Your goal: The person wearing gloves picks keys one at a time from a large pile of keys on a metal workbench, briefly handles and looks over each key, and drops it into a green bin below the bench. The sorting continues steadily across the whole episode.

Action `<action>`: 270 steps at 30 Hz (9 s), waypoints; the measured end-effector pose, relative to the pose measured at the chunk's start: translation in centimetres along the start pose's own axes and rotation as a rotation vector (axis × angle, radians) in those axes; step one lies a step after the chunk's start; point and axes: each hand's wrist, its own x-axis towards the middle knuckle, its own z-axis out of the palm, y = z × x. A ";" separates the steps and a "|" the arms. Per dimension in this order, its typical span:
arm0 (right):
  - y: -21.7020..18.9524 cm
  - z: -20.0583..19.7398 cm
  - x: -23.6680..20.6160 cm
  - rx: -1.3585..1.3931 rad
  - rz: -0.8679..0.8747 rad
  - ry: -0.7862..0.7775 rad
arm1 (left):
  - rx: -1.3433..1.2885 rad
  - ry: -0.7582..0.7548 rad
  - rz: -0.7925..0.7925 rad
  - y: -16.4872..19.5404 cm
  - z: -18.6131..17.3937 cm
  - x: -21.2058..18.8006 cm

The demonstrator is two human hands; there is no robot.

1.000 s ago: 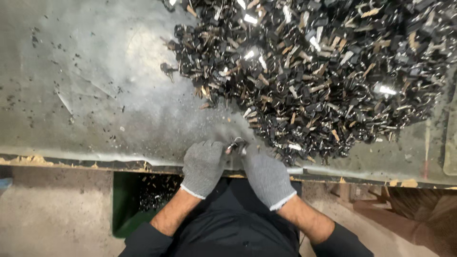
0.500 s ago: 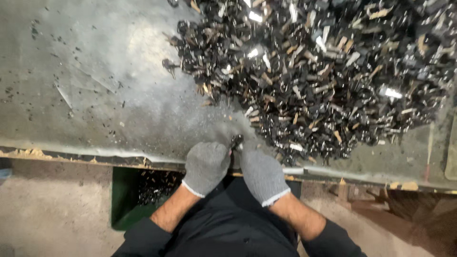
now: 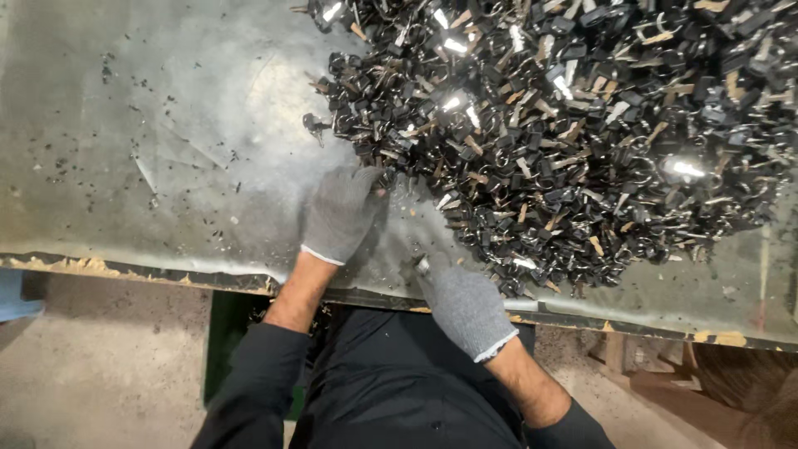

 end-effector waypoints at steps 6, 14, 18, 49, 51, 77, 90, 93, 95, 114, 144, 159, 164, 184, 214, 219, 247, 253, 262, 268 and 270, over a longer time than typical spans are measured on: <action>1.5 -0.3 -0.8 0.017 -0.102 -0.046 | -0.336 0.035 0.188 3.1 4.0 -5.9; 1.4 0.3 0.2 0.159 -0.003 0.157 | -0.227 -0.416 -0.334 3.5 2.6 -5.9; 1.0 -0.9 1.2 0.153 -0.148 0.174 | -0.258 -0.201 -0.089 3.3 2.9 -6.2; 0.1 -0.3 2.1 -0.025 -0.054 0.093 | -0.070 -0.018 0.176 3.3 3.6 -6.5; -0.3 -0.3 1.9 -0.241 -0.035 0.278 | -0.056 -0.015 0.167 3.1 4.0 -6.6; 1.7 -1.6 3.3 0.220 -0.332 -0.075 | -0.374 0.031 0.087 3.3 3.3 -7.2; 1.0 0.5 -0.3 -0.209 -0.035 0.094 | -0.219 0.132 0.064 4.0 2.3 -7.5; 0.8 1.2 -0.2 -0.293 -0.162 0.223 | -0.272 -0.023 -0.017 4.1 2.8 -7.6; 0.4 1.9 -0.1 -0.325 -0.179 0.270 | -0.264 0.010 0.101 4.1 3.3 -7.8; 1.0 1.2 -1.1 0.002 0.018 0.000 | -0.454 -0.057 0.024 2.5 0.4 -5.5; 2.0 -0.3 0.3 0.166 0.078 -0.029 | -0.242 -0.164 -0.156 4.6 3.1 -5.8; 1.2 -1.7 2.0 0.051 -0.186 0.099 | -0.226 0.041 0.163 2.7 4.6 -6.5; 0.0 0.0 1.6 -0.174 -0.058 0.252 | -0.161 0.045 0.208 2.8 5.4 -6.9; 1.8 -0.2 2.7 0.160 0.158 -0.057 | -0.083 0.216 0.178 3.9 4.2 -7.7; 1.7 0.1 -0.2 0.018 -0.033 0.111 | 0.041 -0.571 -0.260 5.7 -7.5 -3.2; 1.9 1.6 0.8 -0.025 -0.118 0.279 | 0.001 -0.209 -0.248 8.0 2.2 3.6; 1.1 -0.1 1.6 0.153 0.033 -0.028 | -0.180 -0.055 0.115 3.0 4.3 -6.1; 0.6 1.5 1.6 -0.196 -0.069 0.110 | -0.050 0.034 0.291 1.2 6.4 -7.0; 0.2 0.1 2.1 -0.216 -0.059 0.098 | -0.079 0.059 0.333 1.9 5.1 -6.3; 0.3 -1.2 1.2 0.191 0.011 0.064 | -0.162 0.088 0.256 2.7 4.7 -6.3; -0.3 -0.2 1.3 -0.078 -0.026 0.205 | -0.059 0.026 0.211 2.8 5.1 -6.7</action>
